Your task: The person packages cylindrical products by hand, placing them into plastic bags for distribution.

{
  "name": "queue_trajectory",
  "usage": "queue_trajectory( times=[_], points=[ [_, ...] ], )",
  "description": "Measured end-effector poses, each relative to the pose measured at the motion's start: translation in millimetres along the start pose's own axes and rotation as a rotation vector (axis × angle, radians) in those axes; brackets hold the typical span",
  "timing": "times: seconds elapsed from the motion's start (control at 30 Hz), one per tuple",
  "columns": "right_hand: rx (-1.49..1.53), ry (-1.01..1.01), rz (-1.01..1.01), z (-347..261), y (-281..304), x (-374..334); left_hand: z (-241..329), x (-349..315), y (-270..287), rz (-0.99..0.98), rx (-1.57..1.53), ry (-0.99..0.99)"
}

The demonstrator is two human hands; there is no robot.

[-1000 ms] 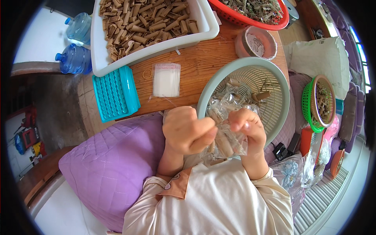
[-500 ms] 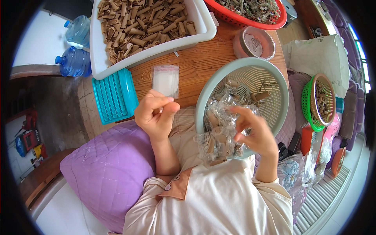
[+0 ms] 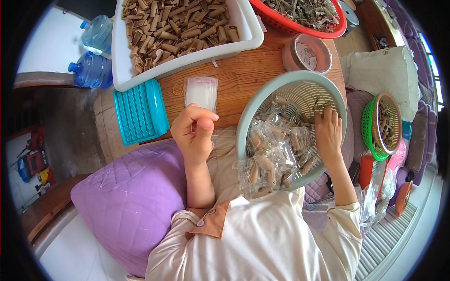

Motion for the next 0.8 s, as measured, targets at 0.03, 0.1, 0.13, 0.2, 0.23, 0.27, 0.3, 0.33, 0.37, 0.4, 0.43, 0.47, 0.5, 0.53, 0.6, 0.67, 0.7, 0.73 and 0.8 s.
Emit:
queue_trajectory(
  times=[0.03,0.1,0.13,0.2,0.23,0.27,0.3,0.33,0.37,0.4,0.43,0.47,0.5,0.53,0.6,0.67,0.7,0.73,0.8],
  points=[
    [-0.009,0.033,-0.023,-0.5,-0.2,0.4,-0.3,-0.1,0.3,-0.001,-0.003,0.011],
    [-0.013,0.077,-0.018,1.9,0.9,0.8,-2.0,0.1,2.8,0.014,-0.01,0.006],
    [-0.023,0.113,-0.018,2.9,1.2,0.1,-3.8,1.2,3.0,0.024,-0.024,0.003],
    [-0.044,0.118,-0.013,5.0,-0.3,-2.1,-8.1,7.0,8.8,0.077,0.133,0.111],
    [-0.056,0.129,-0.008,4.4,-1.4,-2.5,-11.1,9.7,16.4,0.132,0.298,0.22],
    [-0.055,0.131,-0.006,4.6,-1.9,-2.8,-18.3,11.7,24.1,0.156,0.469,0.417],
    [-0.048,0.134,-0.019,5.0,-3.3,-3.3,-26.9,14.8,31.0,0.158,0.471,0.416],
    [-0.043,0.14,-0.03,3.8,-3.0,-2.8,-39.7,15.8,41.9,0.12,0.737,0.398],
    [-0.045,0.142,-0.027,3.6,-2.2,-3.2,-51.6,16.4,48.5,0.075,0.999,0.375],
    [-0.062,0.141,-0.034,3.1,-2.8,-3.8,-62.3,14.9,53.0,0.051,1.063,0.402],
    [-0.079,0.139,-0.043,3.0,-4.4,-4.1,-70.8,12.6,54.7,0.053,1.063,0.402],
    [-0.079,0.14,-0.042,3.0,-5.0,-3.7,-75.2,10.8,56.2,0.07,1.247,0.363],
    [-0.114,0.134,-0.052,3.3,-6.0,-3.3,-77.9,10.0,56.5,0.087,1.43,0.32],
    [-0.147,0.127,-0.063,3.6,-7.4,-3.0,-80.6,10.2,56.0,0.111,1.407,0.304],
    [-0.074,0.111,-0.04,7.1,-3.3,-2.9,-85.2,13.6,58.2,0.103,1.328,0.375],
    [0.004,0.104,-0.014,9.0,7.4,-0.2,-87.6,13.9,63.5,0.103,1.255,0.449],
    [0.112,0.08,0.023,9.8,18.6,1.9,-88.7,13.7,66.0,0.099,1.233,0.477],
    [0.217,0.052,0.059,11.6,27.6,3.3,-90.3,13.4,66.8,0.091,1.206,0.504],
    [0.395,0.008,0.063,13.1,34.7,6.0,-87.6,13.0,67.6,0.111,1.197,0.466]
  ],
)
Point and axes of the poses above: each hand's wrist, its own x-axis towards the middle knuckle, its own y-axis out of the back of the hand, z = x × y, the point moved 5 cm from there along x, towards the middle knuckle, and after that the axes turned 4 degrees about -x, right-handed, at the moved point
